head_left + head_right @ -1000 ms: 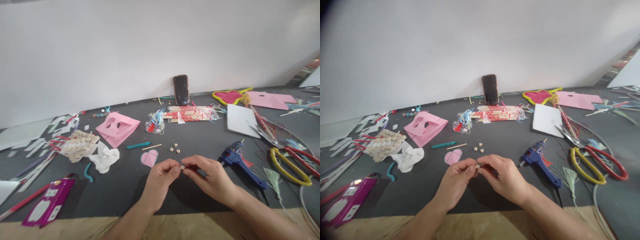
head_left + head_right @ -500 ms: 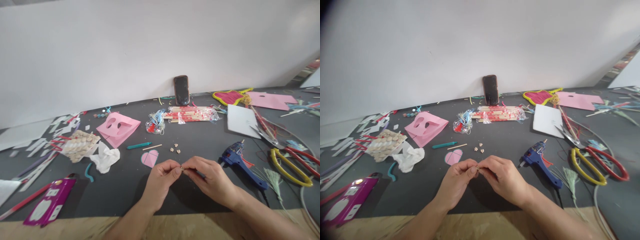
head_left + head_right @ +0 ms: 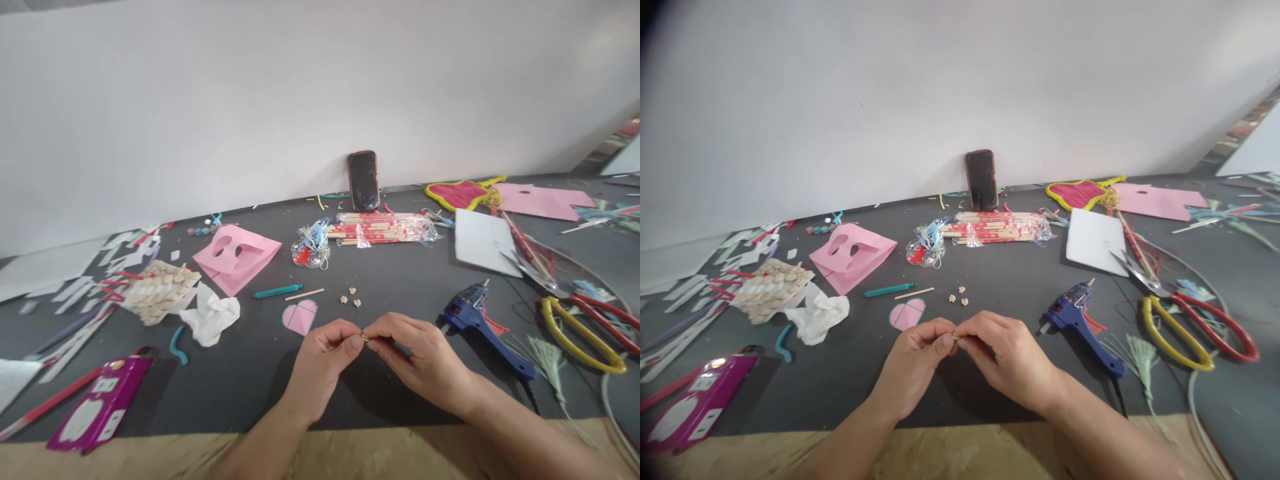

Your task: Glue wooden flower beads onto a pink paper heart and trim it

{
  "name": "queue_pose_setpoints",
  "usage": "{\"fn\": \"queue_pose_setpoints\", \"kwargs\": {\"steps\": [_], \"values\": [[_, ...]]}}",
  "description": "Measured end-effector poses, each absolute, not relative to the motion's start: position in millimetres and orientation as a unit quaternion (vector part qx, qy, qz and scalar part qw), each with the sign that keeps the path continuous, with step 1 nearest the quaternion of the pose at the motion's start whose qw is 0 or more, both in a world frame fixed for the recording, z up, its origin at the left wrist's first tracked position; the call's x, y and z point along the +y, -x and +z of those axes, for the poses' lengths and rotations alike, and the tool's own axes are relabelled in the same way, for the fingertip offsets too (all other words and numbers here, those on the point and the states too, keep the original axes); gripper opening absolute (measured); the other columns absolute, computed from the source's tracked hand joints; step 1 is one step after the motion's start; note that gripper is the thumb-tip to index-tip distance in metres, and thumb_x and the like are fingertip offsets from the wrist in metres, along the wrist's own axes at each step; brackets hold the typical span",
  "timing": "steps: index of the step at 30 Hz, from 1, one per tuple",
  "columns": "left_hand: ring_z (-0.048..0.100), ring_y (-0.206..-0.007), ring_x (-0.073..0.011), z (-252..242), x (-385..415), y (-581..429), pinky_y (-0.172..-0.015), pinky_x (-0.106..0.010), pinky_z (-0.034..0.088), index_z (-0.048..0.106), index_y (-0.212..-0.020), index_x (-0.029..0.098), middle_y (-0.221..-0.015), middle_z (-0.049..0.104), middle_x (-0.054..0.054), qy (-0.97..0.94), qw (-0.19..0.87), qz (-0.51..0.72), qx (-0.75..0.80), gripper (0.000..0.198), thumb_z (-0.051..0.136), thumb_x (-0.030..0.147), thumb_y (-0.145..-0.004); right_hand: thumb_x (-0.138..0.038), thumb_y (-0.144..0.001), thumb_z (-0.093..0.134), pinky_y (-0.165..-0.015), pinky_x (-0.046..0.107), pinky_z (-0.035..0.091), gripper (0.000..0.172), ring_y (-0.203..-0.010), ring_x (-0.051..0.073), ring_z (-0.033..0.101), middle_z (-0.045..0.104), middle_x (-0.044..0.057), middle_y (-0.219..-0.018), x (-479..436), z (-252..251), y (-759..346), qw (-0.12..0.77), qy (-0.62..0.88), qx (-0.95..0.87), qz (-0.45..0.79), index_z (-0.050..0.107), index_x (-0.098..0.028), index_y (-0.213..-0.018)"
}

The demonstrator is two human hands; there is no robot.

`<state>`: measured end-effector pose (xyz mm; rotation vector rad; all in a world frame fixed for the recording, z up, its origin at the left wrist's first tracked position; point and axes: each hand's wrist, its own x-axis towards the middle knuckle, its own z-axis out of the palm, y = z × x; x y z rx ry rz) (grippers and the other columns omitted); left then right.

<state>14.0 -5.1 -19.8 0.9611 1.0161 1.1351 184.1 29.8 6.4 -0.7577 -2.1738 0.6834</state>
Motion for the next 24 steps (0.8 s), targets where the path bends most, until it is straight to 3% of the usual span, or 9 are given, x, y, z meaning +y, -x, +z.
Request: {"fn": "queue_pose_setpoints", "kwargs": {"steps": [24], "values": [[0.04,-0.069,-0.0116,-18.5,-6.7,-8.8,-0.064,-0.026,0.03,0.061,-0.069,0.014,-0.071,0.048,0.0,-0.439,0.634,0.464,0.437,0.029,0.059,0.037,-0.086,-0.012,-0.09,0.052,-0.066,0.02,0.048,0.013,-0.072,0.01,0.061,0.066,0.002,-0.082,33.3,6.9,-190.9,0.327,0.282,-0.854,0.29,0.061,-0.019,-0.096]]}}
